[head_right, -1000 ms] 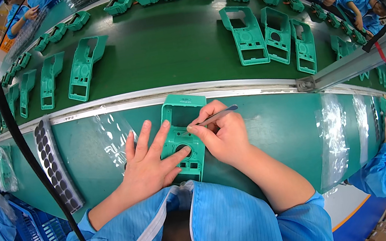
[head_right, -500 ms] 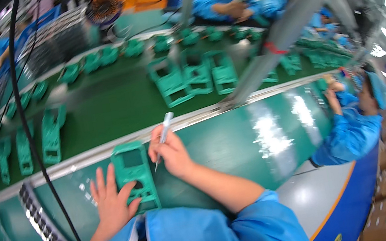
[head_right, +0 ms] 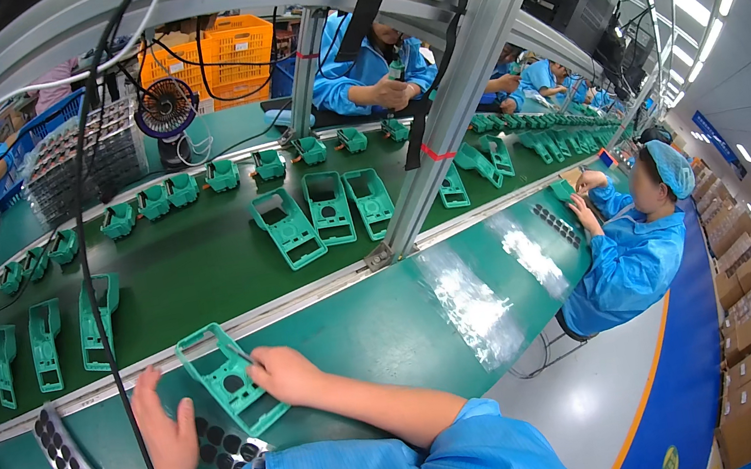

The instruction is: The person installs black circular components into green plastic device housings by hand, taking the components from a component sheet and pressing them into the housings.

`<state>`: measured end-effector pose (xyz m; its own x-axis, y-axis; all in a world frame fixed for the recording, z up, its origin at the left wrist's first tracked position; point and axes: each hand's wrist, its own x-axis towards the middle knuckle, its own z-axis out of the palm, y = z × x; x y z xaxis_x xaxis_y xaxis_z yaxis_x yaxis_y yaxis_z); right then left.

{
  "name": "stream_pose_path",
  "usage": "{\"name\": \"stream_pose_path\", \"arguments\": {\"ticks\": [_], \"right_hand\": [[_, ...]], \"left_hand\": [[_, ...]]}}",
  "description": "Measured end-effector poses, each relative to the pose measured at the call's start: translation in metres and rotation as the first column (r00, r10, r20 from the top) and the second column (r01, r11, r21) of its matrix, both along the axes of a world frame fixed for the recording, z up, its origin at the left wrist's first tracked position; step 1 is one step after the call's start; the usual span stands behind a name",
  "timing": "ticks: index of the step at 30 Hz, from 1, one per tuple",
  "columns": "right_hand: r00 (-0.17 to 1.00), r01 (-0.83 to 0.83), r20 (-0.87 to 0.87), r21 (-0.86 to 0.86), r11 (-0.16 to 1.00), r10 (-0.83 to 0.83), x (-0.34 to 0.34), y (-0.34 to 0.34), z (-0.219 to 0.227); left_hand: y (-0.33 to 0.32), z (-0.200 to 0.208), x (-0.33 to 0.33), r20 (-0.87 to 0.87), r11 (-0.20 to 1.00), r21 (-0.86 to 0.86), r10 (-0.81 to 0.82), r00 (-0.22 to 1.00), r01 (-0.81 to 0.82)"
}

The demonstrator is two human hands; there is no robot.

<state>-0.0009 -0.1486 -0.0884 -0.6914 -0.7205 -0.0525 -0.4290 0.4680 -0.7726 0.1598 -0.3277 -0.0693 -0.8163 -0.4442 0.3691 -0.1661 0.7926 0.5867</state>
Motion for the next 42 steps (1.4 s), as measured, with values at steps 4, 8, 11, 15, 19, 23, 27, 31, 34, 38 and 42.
{"name": "stream_pose_path", "arguments": {"ticks": [4, 8, 11, 15, 19, 23, 27, 31, 34, 38, 42], "right_hand": [[0.984, 0.119, -0.121, -0.079, 0.99, -0.128, -0.046, -0.027, -0.008], [0.903, 0.326, -0.275, -0.059, 0.943, -0.33, -0.097, -0.062, 0.011], [0.826, 0.386, -0.391, -0.132, 0.913, -0.406, -0.091, -0.067, 0.009], [0.983, 0.142, -0.039, -0.466, 0.873, -0.18, -0.045, -0.06, -0.004], [0.695, 0.383, 0.696, -0.571, 0.727, 0.18, -0.005, -0.05, -0.033], [0.591, 0.331, 0.729, -0.61, 0.72, 0.346, -0.007, -0.047, -0.043], [0.475, 0.27, 0.788, -0.554, 0.787, 0.392, -0.008, -0.043, -0.035], [0.541, 0.324, 0.761, -0.581, 0.747, 0.358, -0.005, -0.047, -0.039], [0.535, 0.38, 0.772, -0.583, 0.718, 0.343, -0.004, -0.052, -0.04], [0.539, 0.344, 0.752, -0.608, 0.715, 0.38, -0.003, -0.057, -0.037], [0.541, 0.306, 0.712, -0.663, 0.683, 0.448, -0.001, -0.058, -0.018]], "left_hand": [[-0.043, -0.009, 0.012, 0.236, 0.982, -0.104, 0.181, 0.955, -0.16], [-0.042, -0.025, 0.015, 0.261, 0.975, -0.197, 0.153, 0.953, -0.103], [-0.041, -0.024, 0.011, 0.341, 0.997, -0.044, 0.075, 0.937, -0.064], [-0.044, -0.04, 0.003, 0.071, 0.99, 0.139, 0.013, 0.997, -0.023], [-0.023, -0.017, -0.002, -0.064, 0.899, 0.436, 0.078, 0.995, -0.043], [-0.029, -0.029, 0.003, 0.075, 0.992, 0.096, 0.08, 0.994, -0.087], [-0.045, -0.035, 0.004, 0.23, 0.964, -0.118, 0.259, 0.938, -0.237], [-0.071, -0.057, 0.011, 0.247, 0.945, -0.218, 0.294, 0.923, -0.242], [-0.087, -0.073, 0.016, 0.122, 0.971, -0.154, 0.2, 0.972, -0.18], [-0.081, -0.078, 0.011, -0.132, 0.873, 0.483, 0.141, 0.981, -0.061], [-0.051, -0.042, 0.008, -0.12, 0.351, 0.932, 0.063, 0.991, 0.091]]}}
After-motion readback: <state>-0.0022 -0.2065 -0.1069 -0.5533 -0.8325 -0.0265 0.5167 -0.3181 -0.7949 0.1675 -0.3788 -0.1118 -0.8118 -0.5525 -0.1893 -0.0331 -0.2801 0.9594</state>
